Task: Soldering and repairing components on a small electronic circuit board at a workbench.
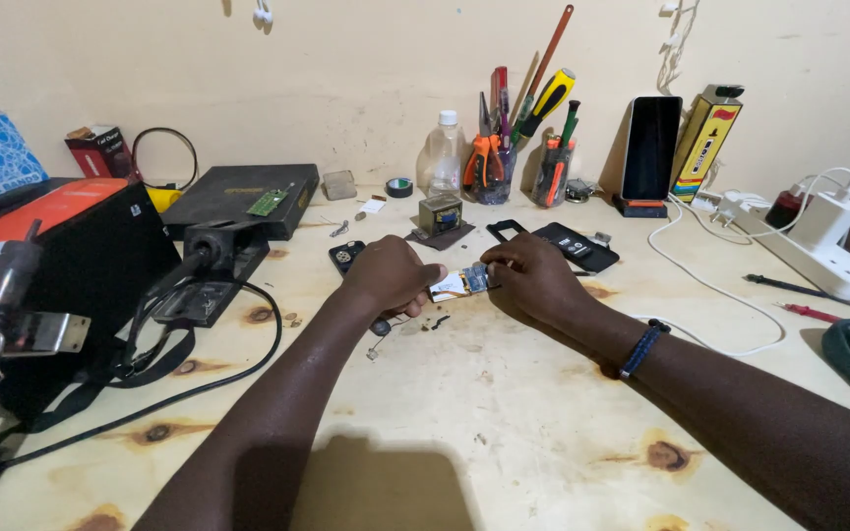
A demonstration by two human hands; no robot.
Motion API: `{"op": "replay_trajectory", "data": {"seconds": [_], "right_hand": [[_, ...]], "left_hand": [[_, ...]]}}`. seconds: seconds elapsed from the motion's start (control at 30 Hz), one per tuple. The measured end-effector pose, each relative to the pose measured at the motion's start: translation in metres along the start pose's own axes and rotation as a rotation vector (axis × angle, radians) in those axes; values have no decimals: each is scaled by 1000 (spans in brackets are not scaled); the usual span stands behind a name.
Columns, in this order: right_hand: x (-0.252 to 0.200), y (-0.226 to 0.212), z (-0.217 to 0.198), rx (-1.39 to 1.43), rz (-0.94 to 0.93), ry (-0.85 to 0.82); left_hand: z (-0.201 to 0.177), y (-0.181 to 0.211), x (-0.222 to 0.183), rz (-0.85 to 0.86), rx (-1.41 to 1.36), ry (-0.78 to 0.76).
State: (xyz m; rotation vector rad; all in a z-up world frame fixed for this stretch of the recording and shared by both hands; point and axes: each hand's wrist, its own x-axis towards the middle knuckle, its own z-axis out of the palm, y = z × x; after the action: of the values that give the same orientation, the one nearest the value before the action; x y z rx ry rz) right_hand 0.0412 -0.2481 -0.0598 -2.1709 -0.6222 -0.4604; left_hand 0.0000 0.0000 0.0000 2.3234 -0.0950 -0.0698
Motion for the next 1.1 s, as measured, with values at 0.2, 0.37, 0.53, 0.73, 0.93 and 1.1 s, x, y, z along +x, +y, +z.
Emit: {"op": "replay_trajectory", "data": {"seconds": [0.2, 0.37, 0.53, 0.73, 0.93, 1.1], "right_hand": [[0, 1, 2, -60, 34, 27], [1, -2, 0, -60, 24, 24], [1, -5, -3, -56, 42, 18], [16, -23, -8, -37, 5, 81], [84, -65, 29, -94, -140, 92], [136, -131, 111, -13, -493, -52]], "left_hand": [[-1, 2, -4, 26, 81, 16], [1, -3, 2, 31, 153, 51], [-6, 9, -2, 95, 268, 121], [1, 12, -4, 93, 334, 187], [5, -7, 10, 169, 265, 224], [21, -16, 30, 101, 380, 207]]}}
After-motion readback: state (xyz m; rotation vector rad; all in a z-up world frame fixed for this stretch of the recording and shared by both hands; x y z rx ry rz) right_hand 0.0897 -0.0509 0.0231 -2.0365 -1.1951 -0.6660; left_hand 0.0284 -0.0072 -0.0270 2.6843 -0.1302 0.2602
